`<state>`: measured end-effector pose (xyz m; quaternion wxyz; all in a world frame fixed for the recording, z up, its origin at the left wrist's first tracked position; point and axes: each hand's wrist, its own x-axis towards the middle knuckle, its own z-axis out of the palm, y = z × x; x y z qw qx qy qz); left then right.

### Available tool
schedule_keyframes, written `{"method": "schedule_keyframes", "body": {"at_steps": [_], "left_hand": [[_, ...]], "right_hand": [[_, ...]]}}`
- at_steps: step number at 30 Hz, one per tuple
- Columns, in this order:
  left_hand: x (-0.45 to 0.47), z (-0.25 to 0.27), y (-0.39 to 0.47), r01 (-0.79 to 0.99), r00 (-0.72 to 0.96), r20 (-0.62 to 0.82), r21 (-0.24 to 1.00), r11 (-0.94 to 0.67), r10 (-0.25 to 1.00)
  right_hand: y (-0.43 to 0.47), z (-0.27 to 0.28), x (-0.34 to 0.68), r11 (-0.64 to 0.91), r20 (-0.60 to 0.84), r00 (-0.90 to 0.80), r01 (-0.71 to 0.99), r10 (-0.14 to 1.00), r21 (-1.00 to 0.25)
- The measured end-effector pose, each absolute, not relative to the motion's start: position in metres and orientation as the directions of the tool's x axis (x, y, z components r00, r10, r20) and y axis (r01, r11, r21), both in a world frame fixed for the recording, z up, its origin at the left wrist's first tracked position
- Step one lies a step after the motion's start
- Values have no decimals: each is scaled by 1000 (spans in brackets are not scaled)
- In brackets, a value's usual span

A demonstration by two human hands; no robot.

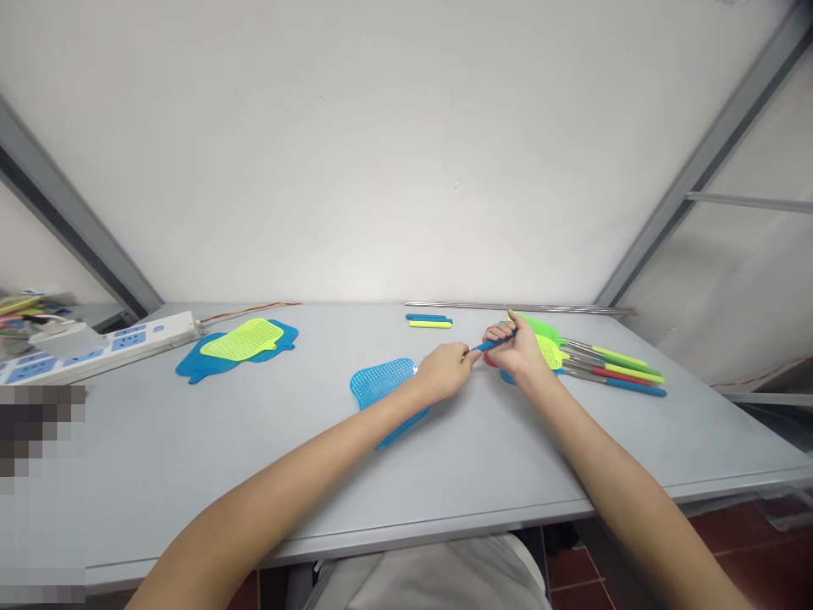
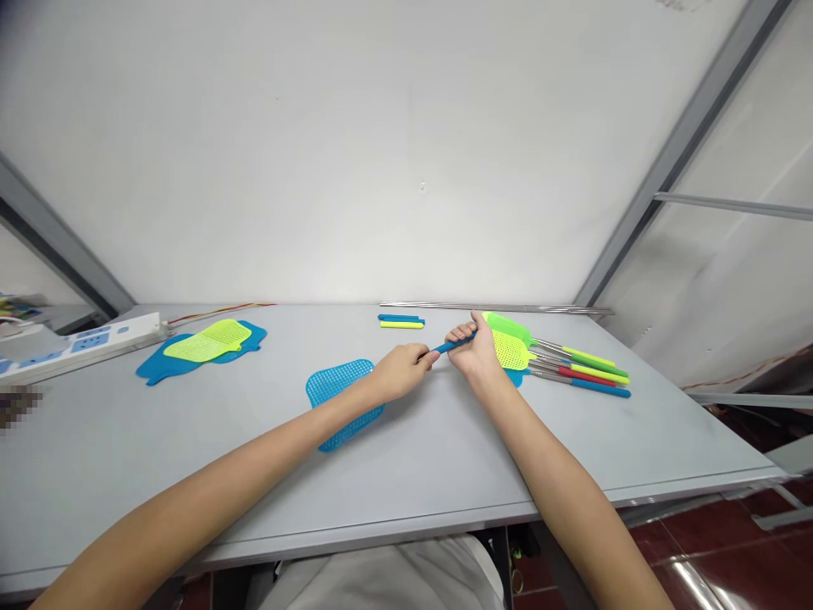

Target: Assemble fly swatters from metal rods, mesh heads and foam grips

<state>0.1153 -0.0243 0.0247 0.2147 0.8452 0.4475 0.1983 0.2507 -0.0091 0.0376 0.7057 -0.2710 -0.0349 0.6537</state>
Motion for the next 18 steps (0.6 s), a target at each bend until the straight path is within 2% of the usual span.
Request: {"method": "schedule_keyframes", "body": {"at_steps": [2, 6, 12, 18], "left_hand": [[113, 22, -23, 713, 509, 154, 477, -514, 847], [110, 21, -23, 763, 505, 170, 371, -530, 846], [112, 22, -29, 821, 476, 194, 253, -512, 858], [114, 25, -33, 822, 491, 196, 218, -526, 849]], "right_hand": [[-7, 35, 251, -53, -372, 127, -897, 920, -439], [-4, 28, 252, -82, -384, 100, -899, 918, -431], [-4, 26, 254, -68, -303, 68, -907, 950, -415], [-10, 31, 255, -25, -205, 62, -918, 977, -397]]}}
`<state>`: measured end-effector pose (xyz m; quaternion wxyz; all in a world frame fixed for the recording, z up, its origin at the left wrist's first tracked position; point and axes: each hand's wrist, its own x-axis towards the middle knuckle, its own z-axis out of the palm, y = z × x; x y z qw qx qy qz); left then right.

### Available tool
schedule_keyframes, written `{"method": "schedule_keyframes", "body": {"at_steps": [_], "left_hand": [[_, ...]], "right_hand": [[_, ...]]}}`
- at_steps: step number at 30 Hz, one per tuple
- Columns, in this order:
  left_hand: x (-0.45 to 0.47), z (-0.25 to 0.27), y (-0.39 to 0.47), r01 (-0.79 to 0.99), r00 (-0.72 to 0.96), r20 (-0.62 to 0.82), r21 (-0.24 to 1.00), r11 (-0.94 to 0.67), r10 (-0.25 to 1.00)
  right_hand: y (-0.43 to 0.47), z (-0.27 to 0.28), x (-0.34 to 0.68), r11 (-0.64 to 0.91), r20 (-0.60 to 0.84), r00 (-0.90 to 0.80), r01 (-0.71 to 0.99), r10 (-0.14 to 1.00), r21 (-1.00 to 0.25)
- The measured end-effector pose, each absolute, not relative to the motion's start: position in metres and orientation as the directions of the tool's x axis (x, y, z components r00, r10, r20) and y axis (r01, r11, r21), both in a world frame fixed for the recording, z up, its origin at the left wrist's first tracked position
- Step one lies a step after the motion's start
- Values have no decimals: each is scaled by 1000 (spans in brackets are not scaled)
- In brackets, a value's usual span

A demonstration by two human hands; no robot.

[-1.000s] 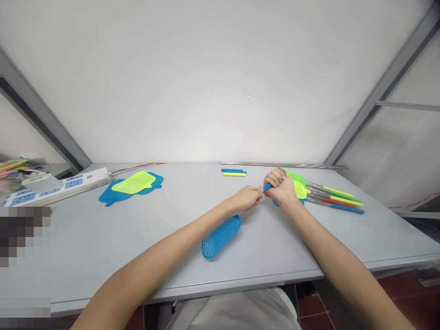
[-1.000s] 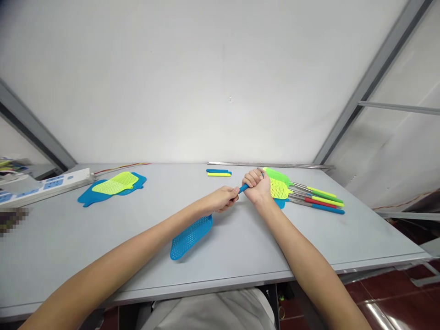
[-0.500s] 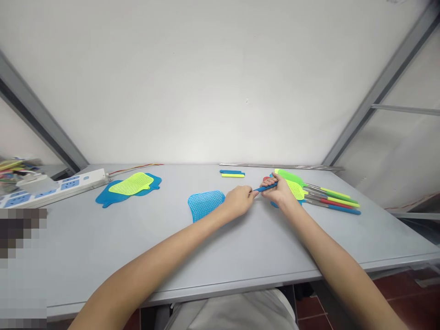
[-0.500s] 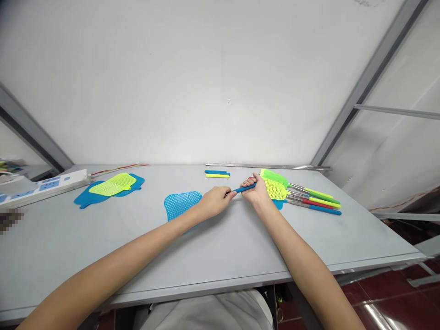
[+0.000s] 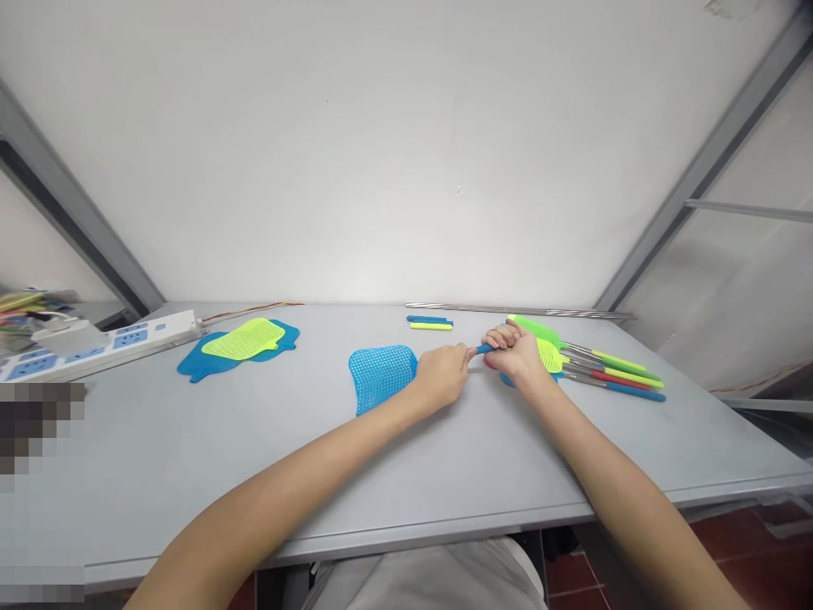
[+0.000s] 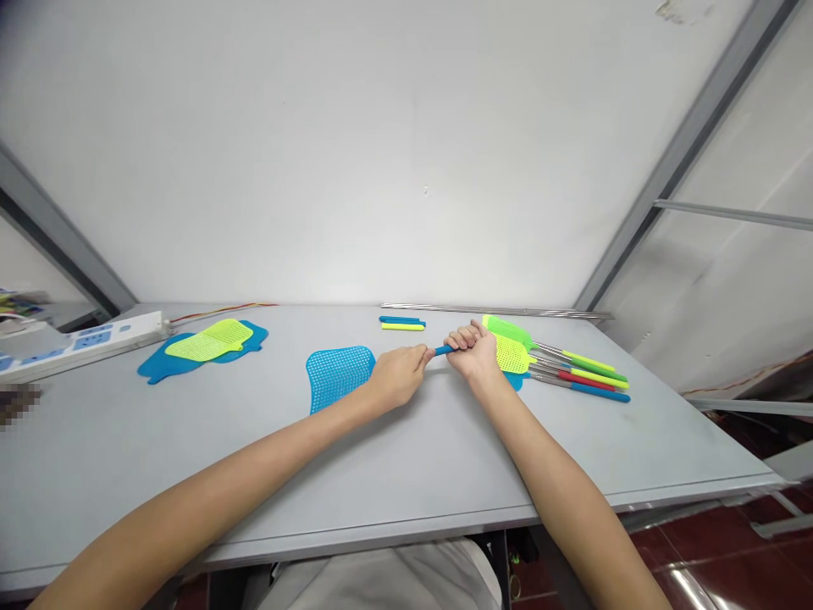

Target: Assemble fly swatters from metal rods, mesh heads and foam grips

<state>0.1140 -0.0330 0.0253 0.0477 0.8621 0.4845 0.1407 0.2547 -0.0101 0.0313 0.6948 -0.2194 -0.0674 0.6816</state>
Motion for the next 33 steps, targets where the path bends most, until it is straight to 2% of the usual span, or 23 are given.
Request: {"method": "schedule_keyframes", "body": {"at_steps": [4, 10, 17, 23, 33], "left_hand": [[116, 31, -37, 831, 476, 191, 222, -510, 858], [118, 34, -39, 843, 449, 179, 240, -481, 875], [116, 43, -39, 807, 449, 121, 371, -460, 885], [119, 47, -38, 780, 466, 95, 426, -459, 879], [117, 52, -32, 759, 503, 65, 443, -476, 862]], "right_hand": [[-14, 34, 255, 13, -79, 43, -938, 996, -347], [-15, 33, 252, 85, -29, 100, -943, 995, -321], [-19, 36, 251, 95, 92, 69, -942, 993, -322], [-18, 37, 252, 124, 131, 78, -913, 988, -390], [-17, 36, 254, 88, 116, 52, -937, 992, -339]]}}
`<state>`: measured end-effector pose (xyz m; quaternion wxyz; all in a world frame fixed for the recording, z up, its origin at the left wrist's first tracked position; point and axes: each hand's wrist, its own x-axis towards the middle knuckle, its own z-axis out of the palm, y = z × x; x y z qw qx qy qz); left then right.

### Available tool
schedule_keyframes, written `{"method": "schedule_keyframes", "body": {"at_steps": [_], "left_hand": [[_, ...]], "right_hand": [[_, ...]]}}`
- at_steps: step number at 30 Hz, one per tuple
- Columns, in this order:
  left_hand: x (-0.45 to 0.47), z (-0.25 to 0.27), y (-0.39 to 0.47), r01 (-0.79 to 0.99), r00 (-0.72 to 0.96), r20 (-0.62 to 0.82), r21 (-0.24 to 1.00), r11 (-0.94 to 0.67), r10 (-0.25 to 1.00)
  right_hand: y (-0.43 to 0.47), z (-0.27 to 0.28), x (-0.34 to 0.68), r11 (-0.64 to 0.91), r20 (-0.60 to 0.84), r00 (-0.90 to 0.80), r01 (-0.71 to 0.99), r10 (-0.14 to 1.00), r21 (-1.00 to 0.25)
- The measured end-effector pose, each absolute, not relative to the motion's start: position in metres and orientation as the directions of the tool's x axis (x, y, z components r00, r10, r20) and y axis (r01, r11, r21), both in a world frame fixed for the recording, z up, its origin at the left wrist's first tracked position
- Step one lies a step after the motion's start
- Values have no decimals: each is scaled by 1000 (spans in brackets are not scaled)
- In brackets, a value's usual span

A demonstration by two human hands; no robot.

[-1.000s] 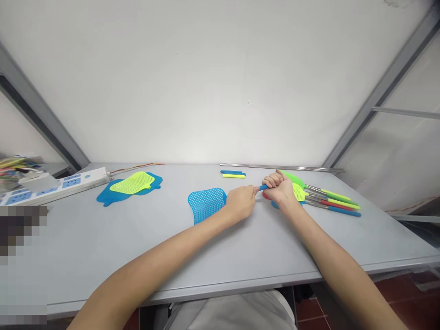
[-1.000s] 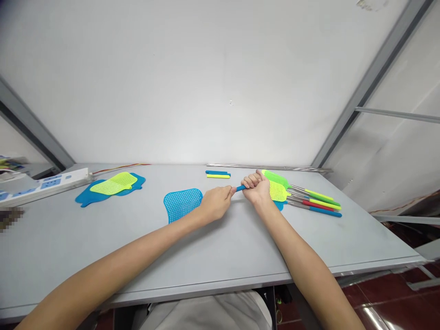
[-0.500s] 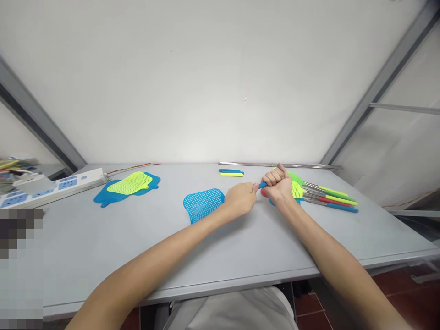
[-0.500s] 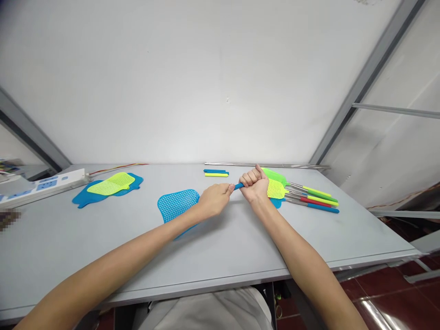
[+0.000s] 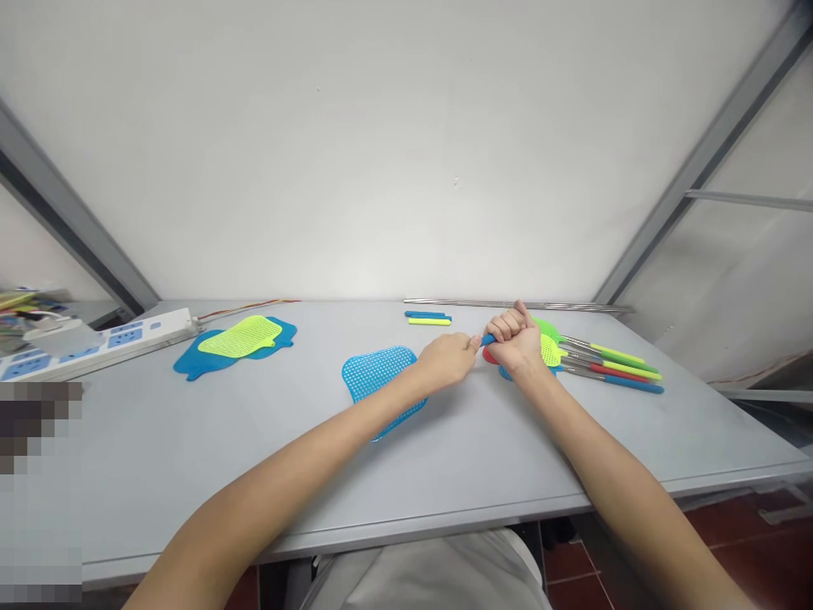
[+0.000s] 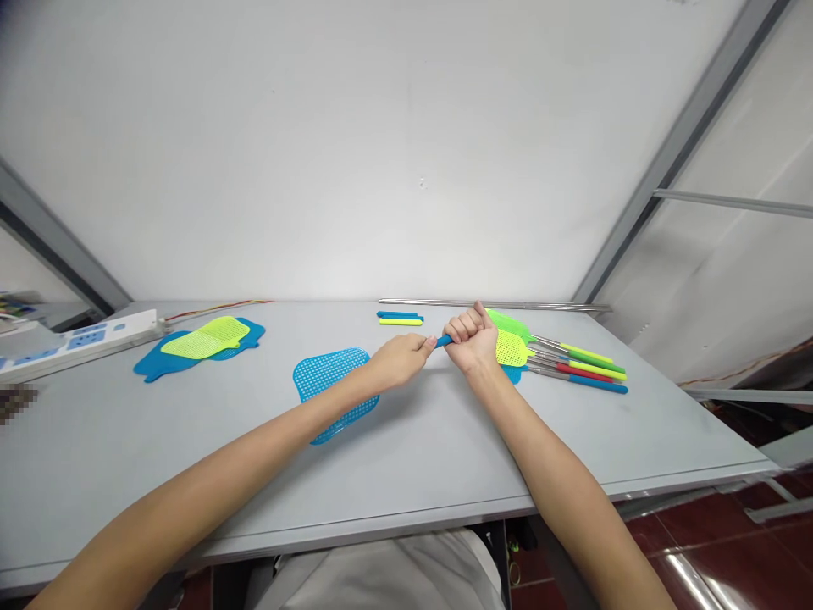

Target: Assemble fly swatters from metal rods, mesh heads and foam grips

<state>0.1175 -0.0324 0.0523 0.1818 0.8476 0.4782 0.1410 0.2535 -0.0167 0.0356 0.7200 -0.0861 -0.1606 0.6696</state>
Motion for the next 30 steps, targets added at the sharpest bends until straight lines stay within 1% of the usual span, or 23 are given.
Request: {"method": "schedule_keyframes", "body": {"at_steps": [4, 6, 8, 9, 11, 13, 15, 16, 17, 18, 19, 20, 21, 22, 23, 24, 26, 28, 30], "left_hand": [[115, 62, -35, 714, 557, 81, 462, -526, 827], [111, 71, -38, 667, 581, 158, 471, -578, 799], [105, 83, -39, 632, 515, 351, 460, -623, 782], [101, 88, -38, 632, 480, 408, 453, -629, 776], [92, 98, -32, 658, 423, 460, 436, -614, 780], [82, 105, -23, 703, 342, 497, 428, -569, 797], [74, 110, -12, 736, 216, 535, 460, -496, 817], [70, 112, -7, 731, 151, 532, 507, -456, 833], [66, 113, -2, 699, 78, 508, 585, -411, 858], [63, 114, 1, 632, 29, 443, 686, -359, 896], [61, 115, 3, 525, 41, 324, 798, -296, 945], [61, 114, 4, 395, 127, 188, 891, -223, 974], [61, 114, 4, 269, 239, 68, 954, -133, 969], [62, 112, 4, 159, 355, -16, 986, -43, 935], [65, 110, 3, 76, 424, -52, 997, 22, 904], [67, 106, 2, 14, 426, -54, 998, 54, 903], [73, 100, 0, -46, 327, -12, 999, 29, 945], [77, 94, 0, -17, 230, 60, 998, -58, 971], [76, 93, 2, 47, 186, 158, 984, -169, 970]], "right_hand": [[-15, 38, 258, 98, 103, 66, -932, 993, -350], [-14, 39, 264, 120, 117, 85, -935, 989, -334], [-13, 40, 271, 156, 114, 125, -932, 986, -328], [-12, 41, 275, 178, 104, 152, -927, 983, -329], [-10, 42, 284, 222, 82, 206, -922, 975, -317], [-9, 44, 293, 269, 66, 261, -924, 963, -273], [-8, 46, 302, 313, 53, 309, -925, 950, -215], [-7, 47, 305, 330, 48, 327, -925, 944, -189], [-7, 48, 308, 344, 47, 342, -924, 939, -167], [-7, 49, 311, 354, 47, 351, -923, 935, -150], [-7, 50, 313, 363, 48, 360, -922, 932, -137], [-7, 50, 314, 370, 48, 367, -920, 929, -131], [-7, 50, 315, 376, 47, 373, -918, 927, -130], [-7, 49, 316, 381, 44, 378, -915, 925, -133], [-6, 49, 316, 386, 36, 385, -912, 922, -140], [-6, 48, 317, 391, 26, 392, -908, 920, -150], [-6, 46, 316, 398, 0, 403, -903, 915, -164], [-6, 45, 314, 401, -24, 411, -900, 911, -172], [-6, 43, 311, 394, -43, 407, -902, 912, -174]]}}
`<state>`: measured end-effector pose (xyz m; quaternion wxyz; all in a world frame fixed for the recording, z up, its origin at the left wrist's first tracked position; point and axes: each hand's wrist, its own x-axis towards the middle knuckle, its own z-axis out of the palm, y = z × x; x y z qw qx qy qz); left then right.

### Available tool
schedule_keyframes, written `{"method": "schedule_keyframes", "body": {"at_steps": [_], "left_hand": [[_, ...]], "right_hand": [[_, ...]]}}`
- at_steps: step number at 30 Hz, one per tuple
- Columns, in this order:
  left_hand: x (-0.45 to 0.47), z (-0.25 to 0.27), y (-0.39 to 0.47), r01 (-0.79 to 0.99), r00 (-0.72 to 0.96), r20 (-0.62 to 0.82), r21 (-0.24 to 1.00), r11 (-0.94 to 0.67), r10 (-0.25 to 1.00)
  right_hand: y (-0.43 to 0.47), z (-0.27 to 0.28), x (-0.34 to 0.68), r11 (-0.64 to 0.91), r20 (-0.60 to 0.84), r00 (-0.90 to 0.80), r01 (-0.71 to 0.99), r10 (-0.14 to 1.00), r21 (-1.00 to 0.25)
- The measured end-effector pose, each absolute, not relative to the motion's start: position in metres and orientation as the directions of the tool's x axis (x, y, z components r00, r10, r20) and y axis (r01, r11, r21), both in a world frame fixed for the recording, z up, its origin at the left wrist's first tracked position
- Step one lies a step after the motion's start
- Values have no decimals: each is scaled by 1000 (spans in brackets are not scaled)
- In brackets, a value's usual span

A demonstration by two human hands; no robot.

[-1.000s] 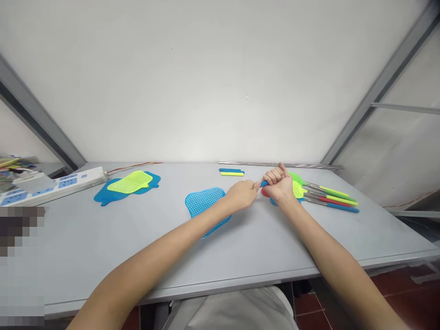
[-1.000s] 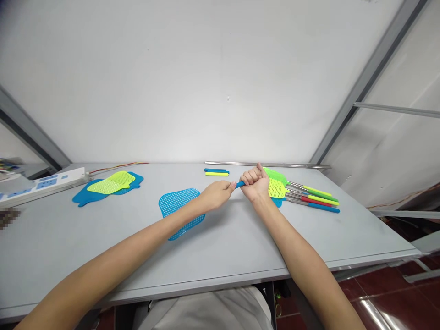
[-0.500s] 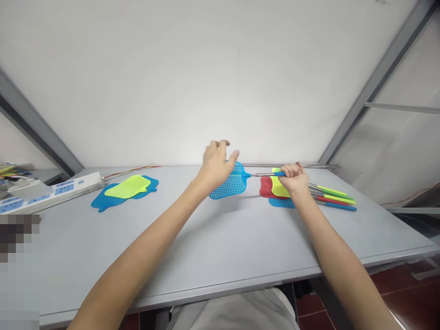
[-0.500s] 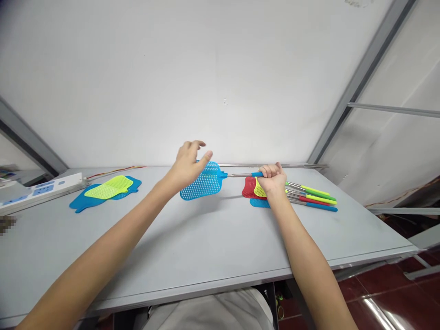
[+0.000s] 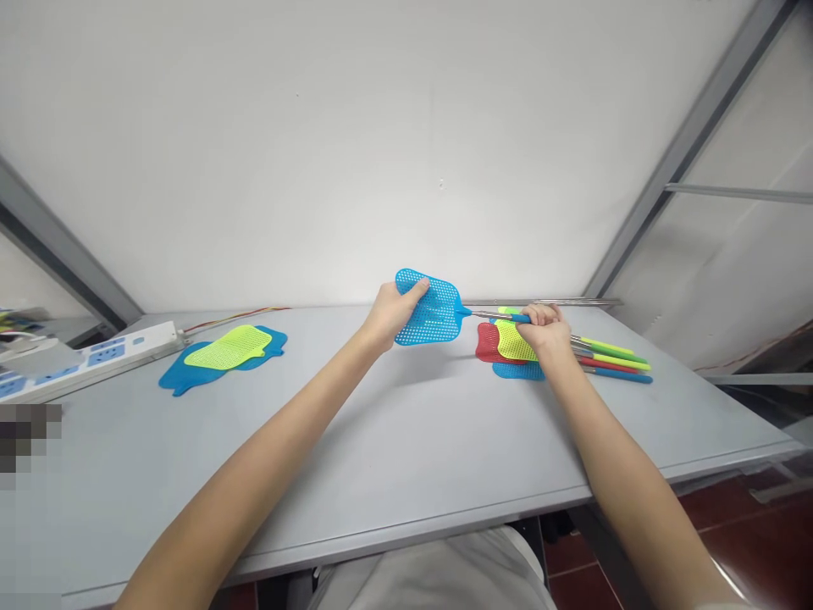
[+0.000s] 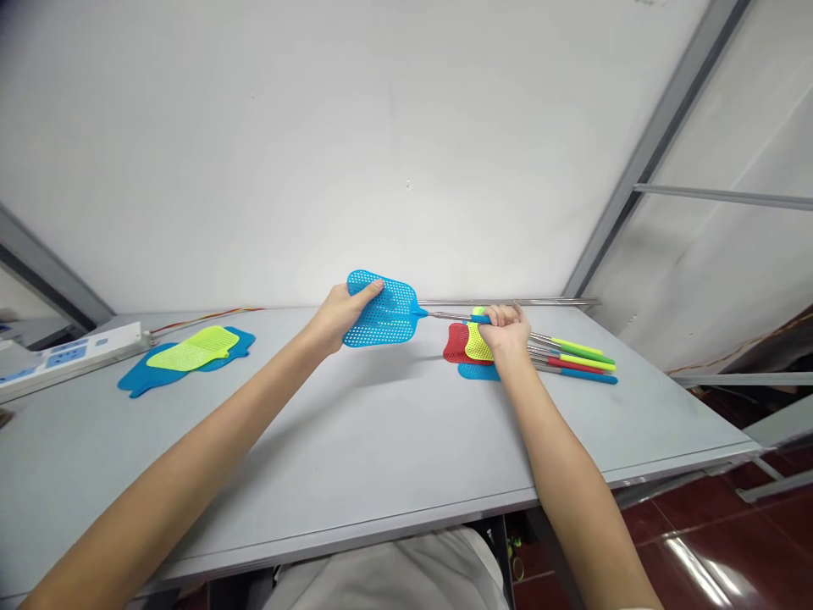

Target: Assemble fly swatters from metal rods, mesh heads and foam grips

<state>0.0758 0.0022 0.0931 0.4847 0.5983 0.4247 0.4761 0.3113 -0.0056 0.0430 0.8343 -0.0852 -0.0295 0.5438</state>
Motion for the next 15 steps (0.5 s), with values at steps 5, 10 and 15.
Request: {"method": "schedule_keyframes", "body": {"at_steps": [5, 10, 15], "left_hand": [[69, 102, 5, 239, 213, 394, 866, -439, 894], [75, 98, 2, 324, 223, 435, 811, -487, 872], [82, 87, 0, 176, 229, 345, 905, -387, 910]], "right_hand": [[-5, 39, 303, 351, -134, 373, -922, 918, -165], [-3, 37, 307, 344, -203, 370, -927, 907, -150], [-1, 38, 313, 386, -229, 408, -913, 884, -134]]}}
